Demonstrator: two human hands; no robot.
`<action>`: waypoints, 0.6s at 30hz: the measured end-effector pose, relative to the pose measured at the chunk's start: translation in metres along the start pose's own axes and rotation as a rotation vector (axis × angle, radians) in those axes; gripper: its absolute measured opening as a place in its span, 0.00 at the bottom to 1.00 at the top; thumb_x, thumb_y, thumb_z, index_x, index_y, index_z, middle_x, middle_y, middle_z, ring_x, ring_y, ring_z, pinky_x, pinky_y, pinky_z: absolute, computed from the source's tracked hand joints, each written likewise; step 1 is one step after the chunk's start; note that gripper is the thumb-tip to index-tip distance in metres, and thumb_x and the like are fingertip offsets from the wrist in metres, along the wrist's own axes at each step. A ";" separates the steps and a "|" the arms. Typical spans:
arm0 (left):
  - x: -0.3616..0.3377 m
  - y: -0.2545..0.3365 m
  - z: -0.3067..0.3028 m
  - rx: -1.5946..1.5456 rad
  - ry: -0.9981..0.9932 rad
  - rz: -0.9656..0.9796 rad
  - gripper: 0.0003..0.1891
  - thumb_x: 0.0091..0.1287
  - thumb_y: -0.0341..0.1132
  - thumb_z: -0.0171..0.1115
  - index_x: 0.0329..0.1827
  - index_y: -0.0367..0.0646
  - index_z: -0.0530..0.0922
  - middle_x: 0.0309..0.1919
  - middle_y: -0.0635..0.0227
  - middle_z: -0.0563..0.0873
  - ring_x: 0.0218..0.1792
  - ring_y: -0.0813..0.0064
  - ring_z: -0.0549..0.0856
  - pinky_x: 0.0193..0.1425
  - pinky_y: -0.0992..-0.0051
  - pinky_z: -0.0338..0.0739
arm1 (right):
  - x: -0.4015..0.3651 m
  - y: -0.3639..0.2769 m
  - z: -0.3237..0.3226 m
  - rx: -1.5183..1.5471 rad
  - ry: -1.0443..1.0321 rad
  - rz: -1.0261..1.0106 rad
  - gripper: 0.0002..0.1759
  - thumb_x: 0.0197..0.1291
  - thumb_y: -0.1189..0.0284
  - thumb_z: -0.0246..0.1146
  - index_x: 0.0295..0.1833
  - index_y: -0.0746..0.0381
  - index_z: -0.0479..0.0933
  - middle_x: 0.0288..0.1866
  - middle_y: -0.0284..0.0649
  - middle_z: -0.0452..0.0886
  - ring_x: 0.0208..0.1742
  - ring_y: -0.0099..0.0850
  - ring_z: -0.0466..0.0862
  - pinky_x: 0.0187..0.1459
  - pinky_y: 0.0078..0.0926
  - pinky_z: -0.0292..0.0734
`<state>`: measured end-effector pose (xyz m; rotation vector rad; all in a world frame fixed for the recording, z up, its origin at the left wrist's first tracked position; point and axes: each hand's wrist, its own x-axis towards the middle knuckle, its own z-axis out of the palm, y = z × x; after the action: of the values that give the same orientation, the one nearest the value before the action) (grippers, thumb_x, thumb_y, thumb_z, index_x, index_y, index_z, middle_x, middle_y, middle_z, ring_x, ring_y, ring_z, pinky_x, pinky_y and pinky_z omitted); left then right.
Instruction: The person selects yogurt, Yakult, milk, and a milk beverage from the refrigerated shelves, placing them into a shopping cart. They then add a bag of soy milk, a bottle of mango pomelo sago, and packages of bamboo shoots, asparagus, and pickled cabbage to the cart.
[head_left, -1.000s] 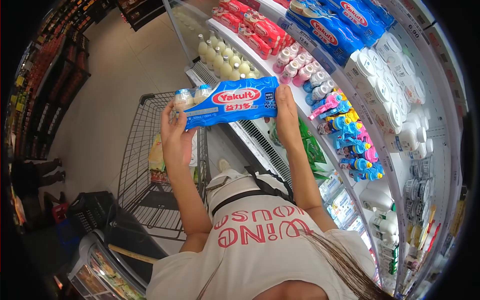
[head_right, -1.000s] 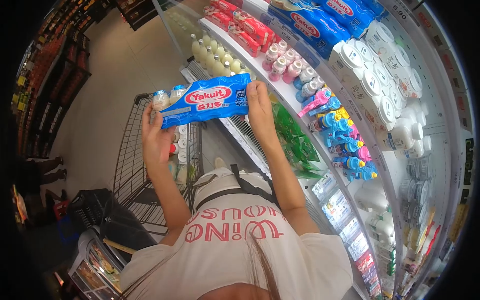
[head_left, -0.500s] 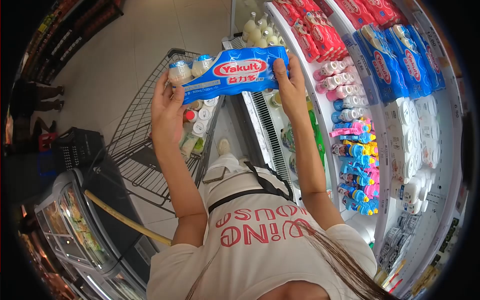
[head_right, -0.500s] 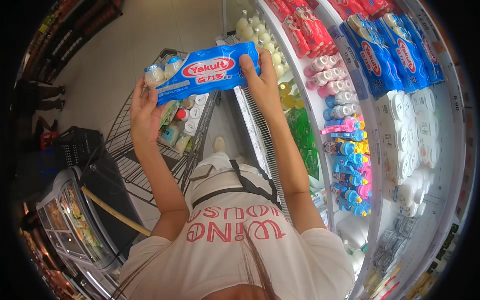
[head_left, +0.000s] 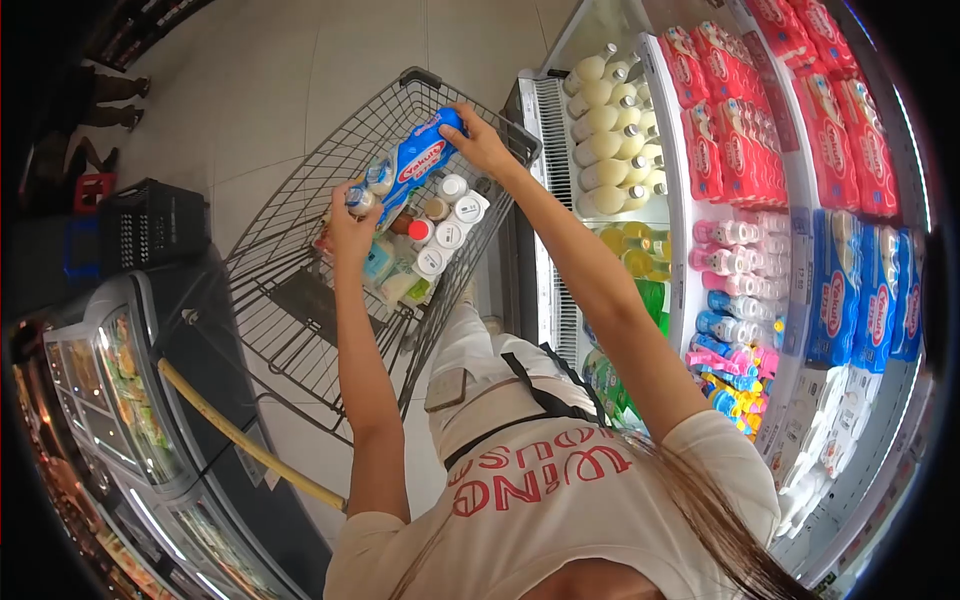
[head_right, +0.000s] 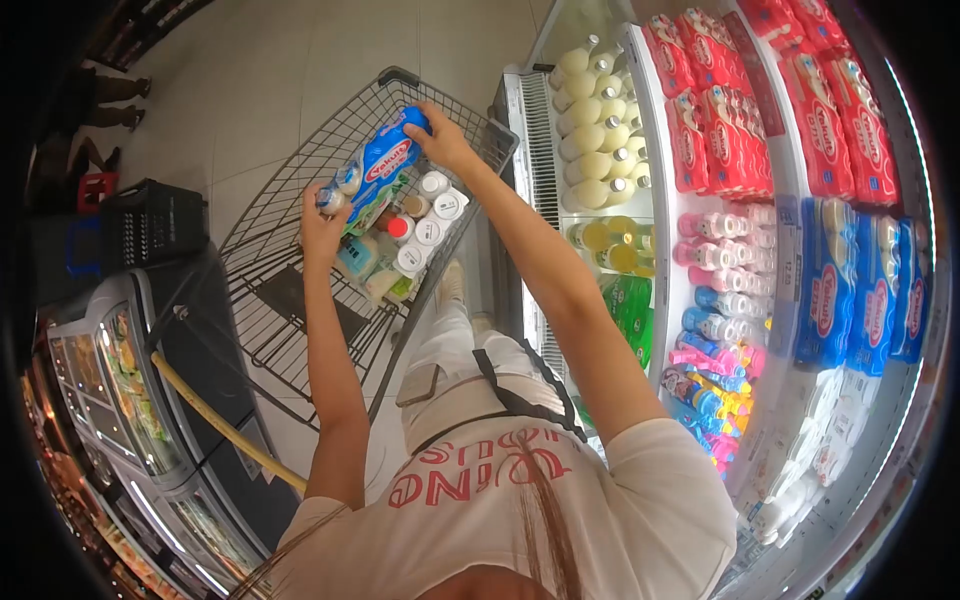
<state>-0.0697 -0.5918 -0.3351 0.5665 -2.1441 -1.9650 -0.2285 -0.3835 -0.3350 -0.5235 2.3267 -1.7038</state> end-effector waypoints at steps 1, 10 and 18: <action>0.016 -0.022 0.004 0.079 0.013 0.023 0.28 0.56 0.20 0.67 0.59 0.40 0.67 0.55 0.57 0.77 0.53 0.70 0.78 0.56 0.73 0.75 | 0.013 0.018 0.007 -0.019 -0.015 0.014 0.24 0.64 0.64 0.62 0.63 0.57 0.67 0.52 0.45 0.79 0.52 0.35 0.79 0.56 0.33 0.73; 0.064 -0.172 0.071 0.261 0.192 -0.053 0.21 0.47 0.20 0.69 0.45 0.38 0.72 0.40 0.54 0.80 0.43 0.56 0.81 0.49 0.65 0.74 | 0.072 0.167 0.049 -0.205 -0.040 0.137 0.23 0.60 0.75 0.63 0.61 0.55 0.69 0.52 0.45 0.80 0.54 0.41 0.80 0.57 0.32 0.73; 0.091 -0.269 0.084 0.257 0.068 -0.188 0.21 0.47 0.24 0.72 0.45 0.37 0.74 0.38 0.53 0.82 0.42 0.54 0.82 0.49 0.64 0.74 | 0.072 0.261 0.063 -0.186 -0.044 0.218 0.24 0.58 0.81 0.59 0.60 0.54 0.68 0.54 0.46 0.78 0.56 0.45 0.79 0.57 0.32 0.73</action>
<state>-0.1421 -0.5654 -0.6208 0.8937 -2.3946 -1.7349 -0.3122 -0.3970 -0.5995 -0.3197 2.4230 -1.3751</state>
